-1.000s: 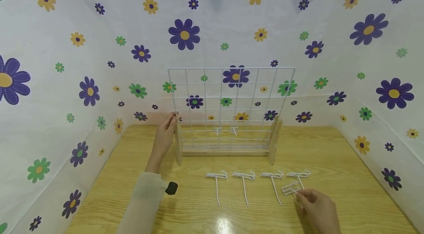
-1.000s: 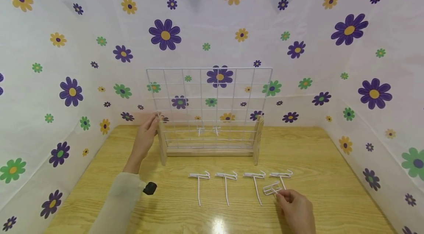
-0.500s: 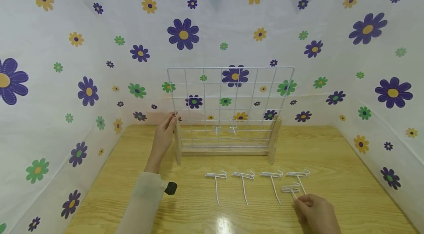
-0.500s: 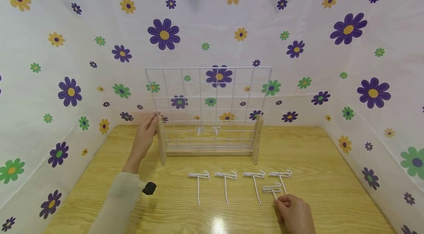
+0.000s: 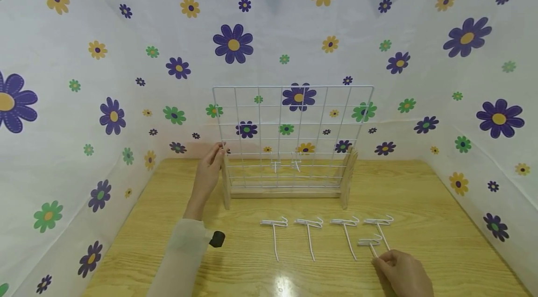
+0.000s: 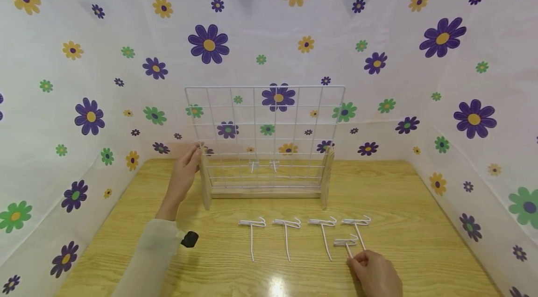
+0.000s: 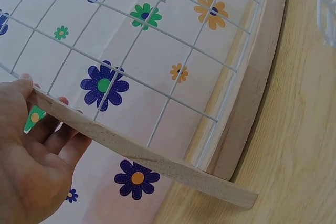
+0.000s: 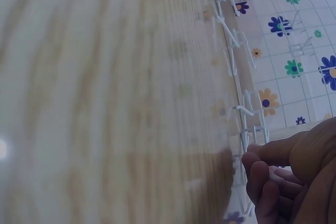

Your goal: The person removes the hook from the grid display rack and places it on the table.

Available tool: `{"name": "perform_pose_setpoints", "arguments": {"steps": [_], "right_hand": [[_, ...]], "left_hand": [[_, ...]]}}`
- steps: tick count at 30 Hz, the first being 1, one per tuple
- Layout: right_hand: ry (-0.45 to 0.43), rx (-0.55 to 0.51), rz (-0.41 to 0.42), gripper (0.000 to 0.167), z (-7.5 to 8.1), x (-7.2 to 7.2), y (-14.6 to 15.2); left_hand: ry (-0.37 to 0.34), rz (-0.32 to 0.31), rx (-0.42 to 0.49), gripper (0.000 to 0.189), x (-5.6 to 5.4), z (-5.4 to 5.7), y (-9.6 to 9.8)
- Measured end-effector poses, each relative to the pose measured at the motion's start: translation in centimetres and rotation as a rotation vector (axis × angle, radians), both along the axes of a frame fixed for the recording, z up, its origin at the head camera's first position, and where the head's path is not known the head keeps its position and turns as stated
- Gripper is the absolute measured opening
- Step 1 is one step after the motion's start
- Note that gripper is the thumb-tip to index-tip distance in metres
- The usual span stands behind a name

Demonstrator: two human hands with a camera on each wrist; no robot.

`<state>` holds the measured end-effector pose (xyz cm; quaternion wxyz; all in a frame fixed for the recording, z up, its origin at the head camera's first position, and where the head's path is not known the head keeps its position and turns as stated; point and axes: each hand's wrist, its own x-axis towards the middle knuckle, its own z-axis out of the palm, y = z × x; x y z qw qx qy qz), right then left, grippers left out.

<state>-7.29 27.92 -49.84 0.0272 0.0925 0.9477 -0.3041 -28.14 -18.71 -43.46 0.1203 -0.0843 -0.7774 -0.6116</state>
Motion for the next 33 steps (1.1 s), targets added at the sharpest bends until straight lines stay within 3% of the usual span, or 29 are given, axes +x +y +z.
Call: {"name": "perform_pose_setpoints", "arguments": {"steps": [7, 9, 16, 33], "right_hand": [[-0.008, 0.025, 0.024, 0.031, -0.36, -0.02, 0.22], [-0.005, 0.029, 0.024, 0.027, -0.32, -0.07, 0.11], [0.014, 0.042, 0.034, 0.023, -0.41, -0.12, 0.04], [-0.019, 0.041, 0.005, 0.023, -0.30, -0.16, -0.09]], "left_hand": [[-0.032, -0.006, 0.010, 0.051, 0.29, 0.52, 0.22], [-0.017, 0.001, 0.006, 0.053, -0.05, 0.06, 0.11], [0.000, 0.011, 0.009, 0.053, -0.03, 0.00, 0.10], [-0.030, -0.039, 0.007, 0.052, 0.24, 0.66, 0.25]]}}
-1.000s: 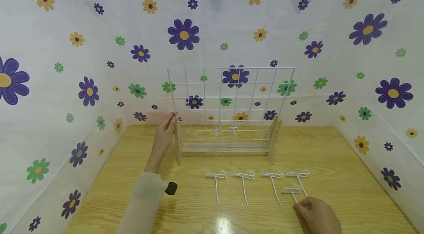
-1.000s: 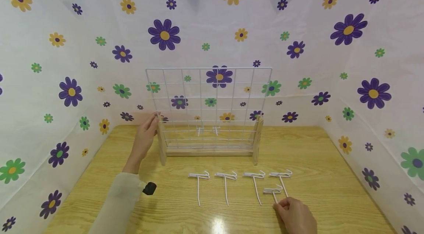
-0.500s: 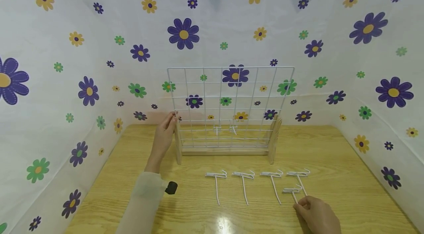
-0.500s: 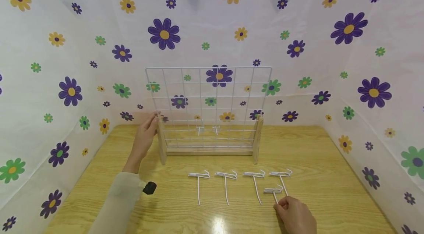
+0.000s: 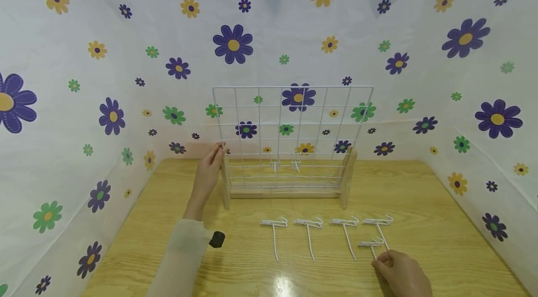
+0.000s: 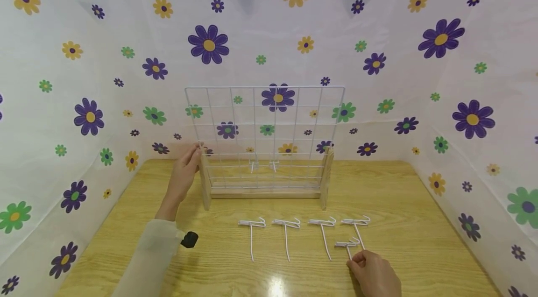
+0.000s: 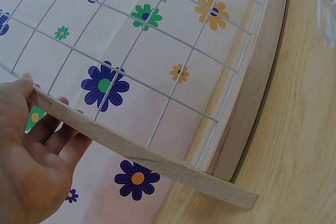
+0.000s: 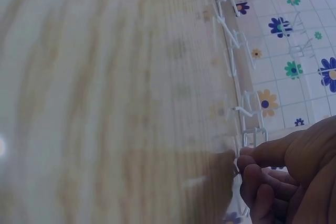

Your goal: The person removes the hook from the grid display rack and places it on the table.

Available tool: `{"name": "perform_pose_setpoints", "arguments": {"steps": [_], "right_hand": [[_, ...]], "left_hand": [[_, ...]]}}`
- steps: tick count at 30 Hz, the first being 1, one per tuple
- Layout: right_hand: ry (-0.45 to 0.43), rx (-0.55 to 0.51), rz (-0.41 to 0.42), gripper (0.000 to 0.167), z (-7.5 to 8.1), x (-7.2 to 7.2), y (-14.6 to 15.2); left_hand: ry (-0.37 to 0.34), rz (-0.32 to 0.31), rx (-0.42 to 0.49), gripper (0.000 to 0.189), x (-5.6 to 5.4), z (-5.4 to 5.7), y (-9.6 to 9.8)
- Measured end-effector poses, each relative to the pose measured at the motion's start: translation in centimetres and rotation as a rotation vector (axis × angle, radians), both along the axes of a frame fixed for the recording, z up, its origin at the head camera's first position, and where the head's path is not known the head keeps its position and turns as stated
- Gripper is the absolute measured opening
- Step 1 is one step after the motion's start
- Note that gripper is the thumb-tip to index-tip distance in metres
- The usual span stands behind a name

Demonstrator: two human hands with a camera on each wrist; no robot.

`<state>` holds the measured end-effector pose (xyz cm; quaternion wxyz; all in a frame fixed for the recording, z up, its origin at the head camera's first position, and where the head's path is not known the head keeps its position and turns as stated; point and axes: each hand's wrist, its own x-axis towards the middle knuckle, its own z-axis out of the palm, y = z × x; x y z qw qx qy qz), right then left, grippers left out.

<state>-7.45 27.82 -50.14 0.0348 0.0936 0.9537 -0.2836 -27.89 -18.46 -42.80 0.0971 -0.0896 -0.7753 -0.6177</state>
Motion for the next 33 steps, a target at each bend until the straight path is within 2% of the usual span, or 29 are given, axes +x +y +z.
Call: {"name": "perform_pose_setpoints", "arguments": {"steps": [9, 19, 33], "right_hand": [[0.049, -0.025, -0.027, 0.026, 1.1, -0.2, -0.8], [0.128, -0.089, -0.039, 0.035, 2.6, -1.0, -2.7], [0.264, -0.155, -0.002, 0.027, 4.3, -3.0, -5.5]], "left_hand": [[0.030, 0.020, -0.012, 0.056, -0.3, -0.8, -0.2], [0.032, 0.014, 0.001, 0.058, -0.3, -0.8, -0.2], [0.024, 0.013, 0.005, 0.058, -0.3, -0.9, -0.3]]}}
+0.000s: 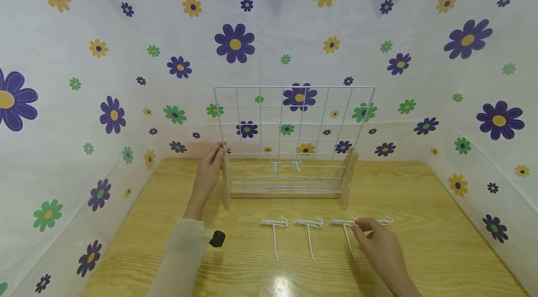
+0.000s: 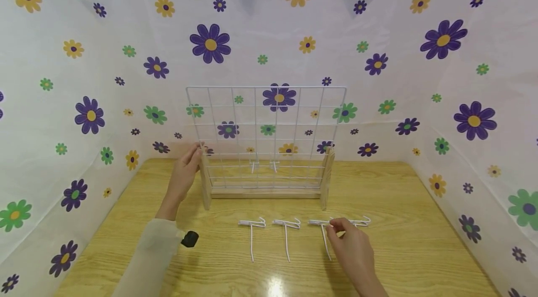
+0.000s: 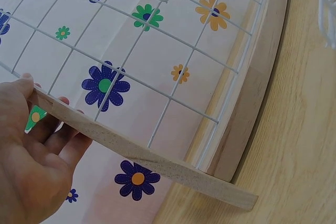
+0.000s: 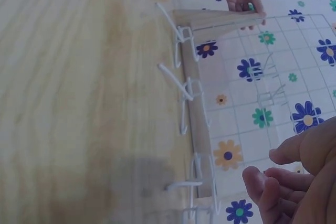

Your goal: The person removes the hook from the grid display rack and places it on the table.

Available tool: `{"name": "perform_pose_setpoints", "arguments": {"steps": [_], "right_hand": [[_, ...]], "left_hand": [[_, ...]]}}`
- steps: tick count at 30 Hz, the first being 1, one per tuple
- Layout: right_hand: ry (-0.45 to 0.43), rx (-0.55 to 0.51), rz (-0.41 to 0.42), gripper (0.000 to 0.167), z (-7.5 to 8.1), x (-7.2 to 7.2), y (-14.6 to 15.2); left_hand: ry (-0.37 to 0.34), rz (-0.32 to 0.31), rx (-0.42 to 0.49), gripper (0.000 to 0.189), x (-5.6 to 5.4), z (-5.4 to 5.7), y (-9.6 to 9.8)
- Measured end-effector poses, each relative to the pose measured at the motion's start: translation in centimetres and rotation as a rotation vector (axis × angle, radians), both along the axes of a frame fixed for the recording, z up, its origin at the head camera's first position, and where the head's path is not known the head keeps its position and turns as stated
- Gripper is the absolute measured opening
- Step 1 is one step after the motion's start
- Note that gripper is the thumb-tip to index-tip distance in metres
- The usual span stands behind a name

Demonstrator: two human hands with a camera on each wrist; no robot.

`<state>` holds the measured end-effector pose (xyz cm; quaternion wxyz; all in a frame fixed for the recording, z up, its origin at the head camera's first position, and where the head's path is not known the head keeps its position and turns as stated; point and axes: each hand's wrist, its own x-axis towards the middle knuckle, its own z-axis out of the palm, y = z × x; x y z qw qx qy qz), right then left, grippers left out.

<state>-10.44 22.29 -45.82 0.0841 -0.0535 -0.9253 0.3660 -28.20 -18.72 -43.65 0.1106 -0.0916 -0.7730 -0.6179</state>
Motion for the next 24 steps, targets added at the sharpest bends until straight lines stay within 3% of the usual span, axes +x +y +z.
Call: {"name": "perform_pose_setpoints", "arguments": {"steps": [7, 24], "right_hand": [[0.103, -0.047, 0.024, 0.024, 0.9, -1.5, -1.5], [0.184, -0.117, 0.087, 0.023, 2.5, -4.8, -4.5]], "left_hand": [[0.005, 0.003, 0.000, 0.059, 0.1, 0.1, 0.0], [0.013, 0.000, 0.003, 0.057, 0.0, 0.1, 0.0]]}}
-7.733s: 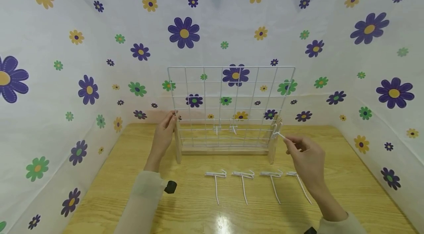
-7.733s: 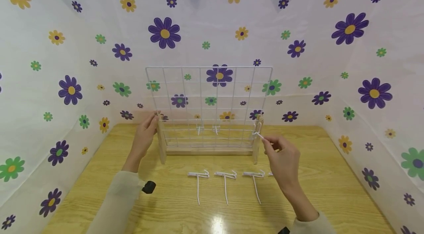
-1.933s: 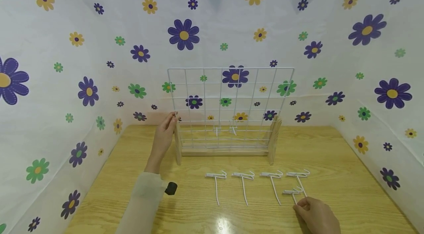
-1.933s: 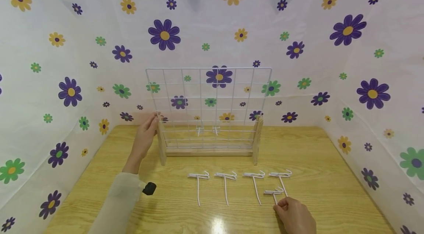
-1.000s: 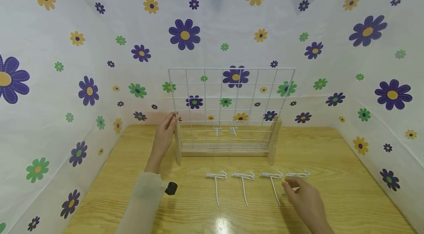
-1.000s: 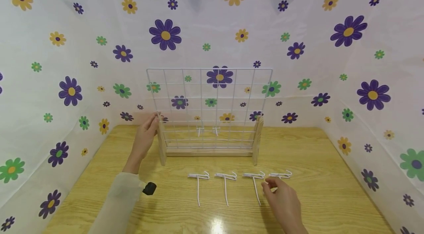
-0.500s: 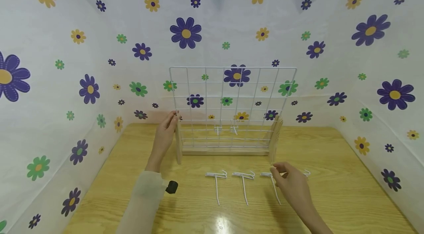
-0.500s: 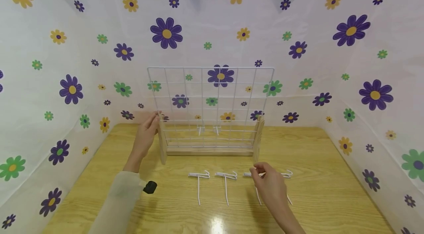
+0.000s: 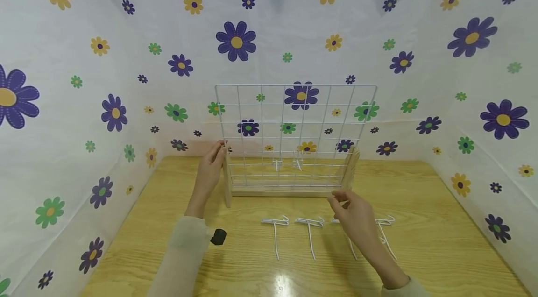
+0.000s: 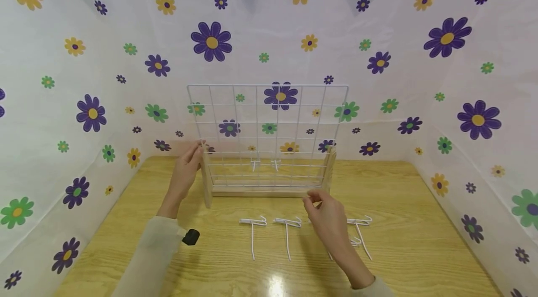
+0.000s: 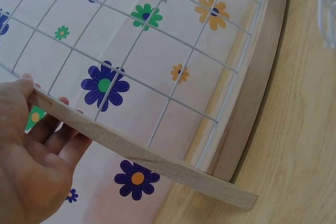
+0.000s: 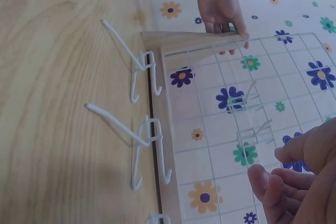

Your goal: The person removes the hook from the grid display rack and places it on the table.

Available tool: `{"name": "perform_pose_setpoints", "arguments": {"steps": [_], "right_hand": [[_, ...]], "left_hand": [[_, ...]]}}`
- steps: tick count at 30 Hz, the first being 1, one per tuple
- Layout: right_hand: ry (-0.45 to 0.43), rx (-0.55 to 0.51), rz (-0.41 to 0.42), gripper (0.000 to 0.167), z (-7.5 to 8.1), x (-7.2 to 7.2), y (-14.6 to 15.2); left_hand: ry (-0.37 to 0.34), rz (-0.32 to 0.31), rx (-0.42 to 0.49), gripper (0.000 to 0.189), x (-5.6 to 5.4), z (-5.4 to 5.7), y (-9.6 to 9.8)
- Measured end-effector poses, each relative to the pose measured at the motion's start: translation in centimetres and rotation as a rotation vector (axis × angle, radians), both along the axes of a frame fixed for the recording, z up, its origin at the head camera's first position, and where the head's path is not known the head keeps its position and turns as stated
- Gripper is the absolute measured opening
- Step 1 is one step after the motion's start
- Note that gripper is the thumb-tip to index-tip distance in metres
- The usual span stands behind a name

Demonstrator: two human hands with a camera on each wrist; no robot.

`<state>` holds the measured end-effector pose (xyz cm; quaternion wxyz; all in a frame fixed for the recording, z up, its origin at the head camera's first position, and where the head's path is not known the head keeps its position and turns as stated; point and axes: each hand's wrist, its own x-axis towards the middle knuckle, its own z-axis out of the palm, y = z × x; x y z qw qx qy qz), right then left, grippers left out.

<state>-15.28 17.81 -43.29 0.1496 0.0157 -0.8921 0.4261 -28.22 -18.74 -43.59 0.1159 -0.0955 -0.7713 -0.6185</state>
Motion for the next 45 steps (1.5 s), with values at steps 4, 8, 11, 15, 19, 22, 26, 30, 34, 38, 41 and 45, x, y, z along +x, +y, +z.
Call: {"name": "perform_pose_setpoints", "arguments": {"steps": [4, 8, 11, 15, 19, 22, 26, 30, 34, 38, 41, 45], "right_hand": [[0.041, -0.009, 0.020, 0.022, 0.2, -1.0, -0.7], [0.116, 0.037, 0.015, 0.020, 0.0, -2.0, -1.3], [0.159, 0.060, 0.002, 0.019, 0.1, -2.7, -1.9], [0.215, 0.073, -0.001, 0.021, 0.2, -3.4, -2.8], [0.291, 0.112, 0.003, 0.024, 0.3, -4.2, -3.6], [0.346, 0.139, 0.004, 0.025, 0.2, -4.8, -4.2], [0.372, 0.153, 0.011, 0.027, 0.2, -5.4, -4.7], [0.354, 0.144, 0.013, 0.028, 0.3, -6.0, -5.3], [0.350, 0.130, 0.021, 0.027, 0.3, -6.4, -5.8], [0.358, 0.115, 0.037, 0.025, 0.2, -6.9, -6.2], [0.367, 0.102, 0.040, 0.023, 0.2, -7.1, -6.3], [0.382, 0.091, 0.041, 0.019, 0.2, -7.4, -6.5]], "left_hand": [[-0.003, 0.000, 0.003, 0.056, 0.0, 0.1, 0.0], [-0.010, 0.004, -0.007, 0.057, 0.0, 0.0, 0.0], [-0.011, 0.006, -0.010, 0.057, -0.2, 0.0, 0.0], [-0.013, 0.003, -0.001, 0.056, -0.1, 0.0, 0.0], [-0.019, -0.002, 0.016, 0.054, 0.1, 0.1, 0.0], [-0.019, -0.010, 0.029, 0.053, 0.1, 0.1, 0.0], [-0.014, -0.002, 0.025, 0.053, 0.0, 0.0, 0.0], [-0.009, 0.007, 0.010, 0.055, -0.1, -0.1, 0.0], [-0.009, 0.011, 0.004, 0.058, -0.1, -0.2, 0.0], [-0.010, 0.008, 0.007, 0.058, -0.1, -0.1, -0.1], [-0.013, -0.002, 0.017, 0.055, 0.2, 0.3, 0.0], [-0.040, -0.019, 0.031, 0.051, 1.4, 2.1, 0.4]]}}
